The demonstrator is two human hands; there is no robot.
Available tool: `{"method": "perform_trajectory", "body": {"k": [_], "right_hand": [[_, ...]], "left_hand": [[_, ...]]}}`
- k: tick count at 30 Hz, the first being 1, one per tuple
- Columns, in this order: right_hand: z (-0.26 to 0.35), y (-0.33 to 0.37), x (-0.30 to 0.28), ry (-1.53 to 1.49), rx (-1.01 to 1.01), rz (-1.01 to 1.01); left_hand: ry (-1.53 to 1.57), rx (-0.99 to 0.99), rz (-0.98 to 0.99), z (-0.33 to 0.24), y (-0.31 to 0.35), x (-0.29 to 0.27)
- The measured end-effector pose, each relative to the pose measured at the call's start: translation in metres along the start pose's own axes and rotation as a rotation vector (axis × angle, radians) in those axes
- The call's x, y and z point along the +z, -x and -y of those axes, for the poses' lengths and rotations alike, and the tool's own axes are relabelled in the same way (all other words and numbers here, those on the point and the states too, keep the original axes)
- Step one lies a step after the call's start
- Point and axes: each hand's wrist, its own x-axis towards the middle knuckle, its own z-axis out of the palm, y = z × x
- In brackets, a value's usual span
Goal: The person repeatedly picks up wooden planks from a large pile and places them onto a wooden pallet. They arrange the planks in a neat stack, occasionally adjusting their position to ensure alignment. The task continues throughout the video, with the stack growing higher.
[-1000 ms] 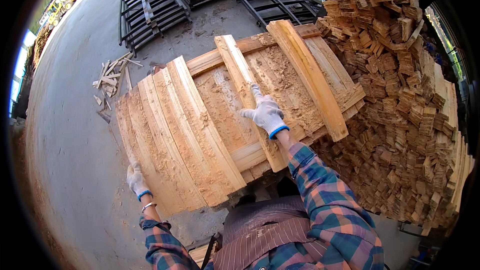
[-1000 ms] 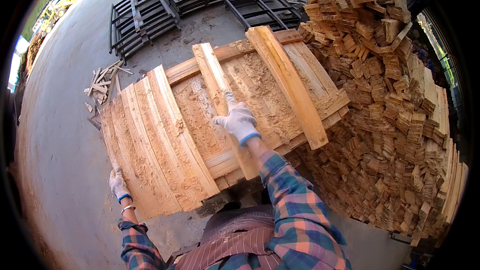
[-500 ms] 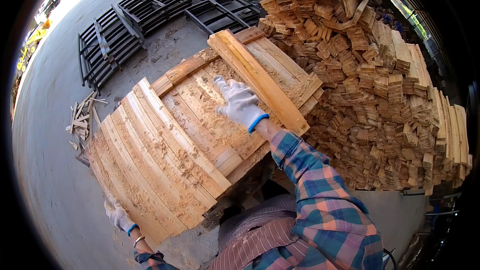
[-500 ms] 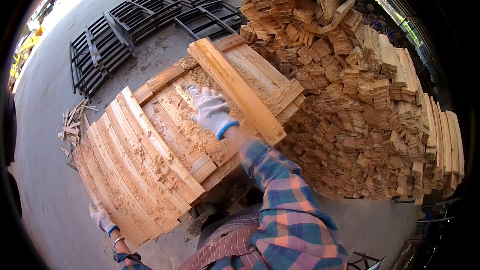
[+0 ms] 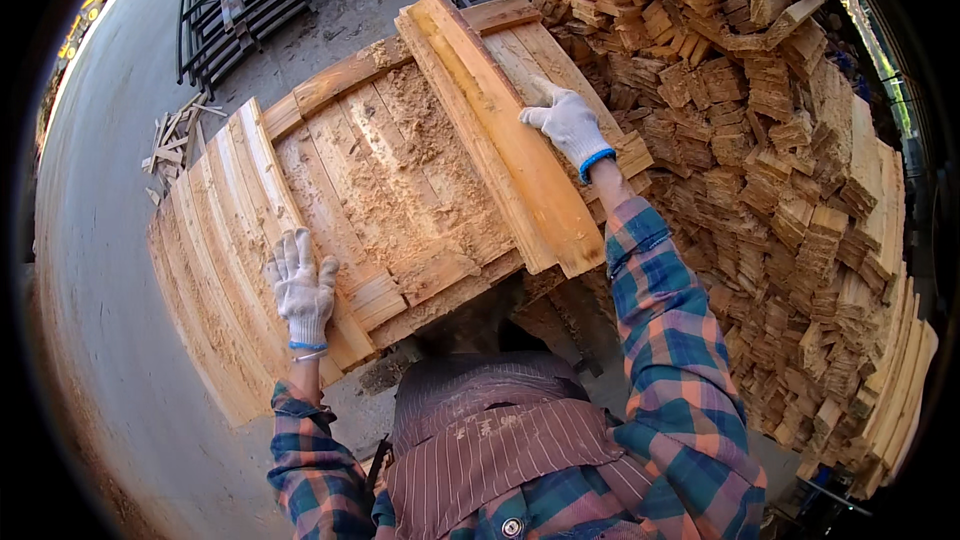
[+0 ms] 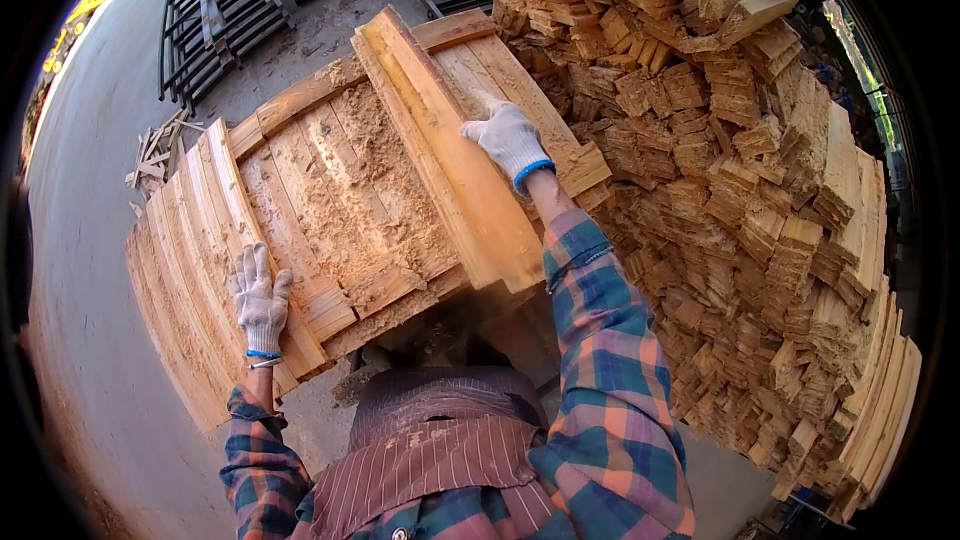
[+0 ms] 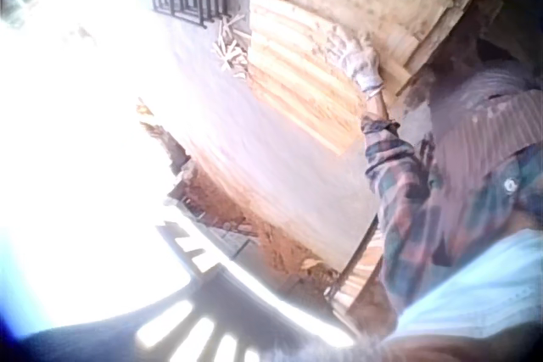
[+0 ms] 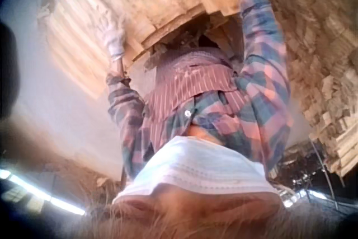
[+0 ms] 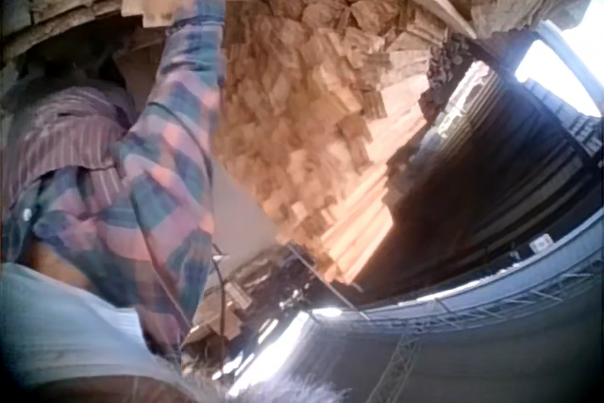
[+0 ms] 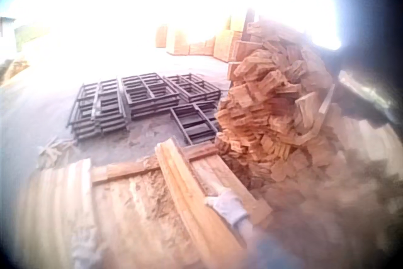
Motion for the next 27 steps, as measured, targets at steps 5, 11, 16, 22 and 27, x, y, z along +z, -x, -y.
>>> {"method": "perform_trajectory", "body": {"k": [5, 11, 16, 22, 27], "right_hand": [[0.033, 0.017, 0.035, 0.541, 0.115, 0.061], [0.028, 0.001, 0.038, 0.499, 0.122, -0.025], [0.068, 0.024, 0.085, 0.062, -0.110, 0.004], [0.117, 0.052, 0.278, 0.193, -0.149, 0.053], [0.108, 0.047, 0.307, 0.097, -0.336, 0.011]], "left_hand": [[0.137, 0.197, 0.060, -0.019, 0.060, -0.028], [0.228, 0.400, 0.456, 0.019, 0.113, -0.100], [0.228, -0.156, -0.093, 0.101, 0.058, -0.078], [-0.089, -0.049, 0.066, 0.076, 0.017, -0.033], [-0.066, -0.021, 0.060, 0.078, 0.017, -0.037]]}}
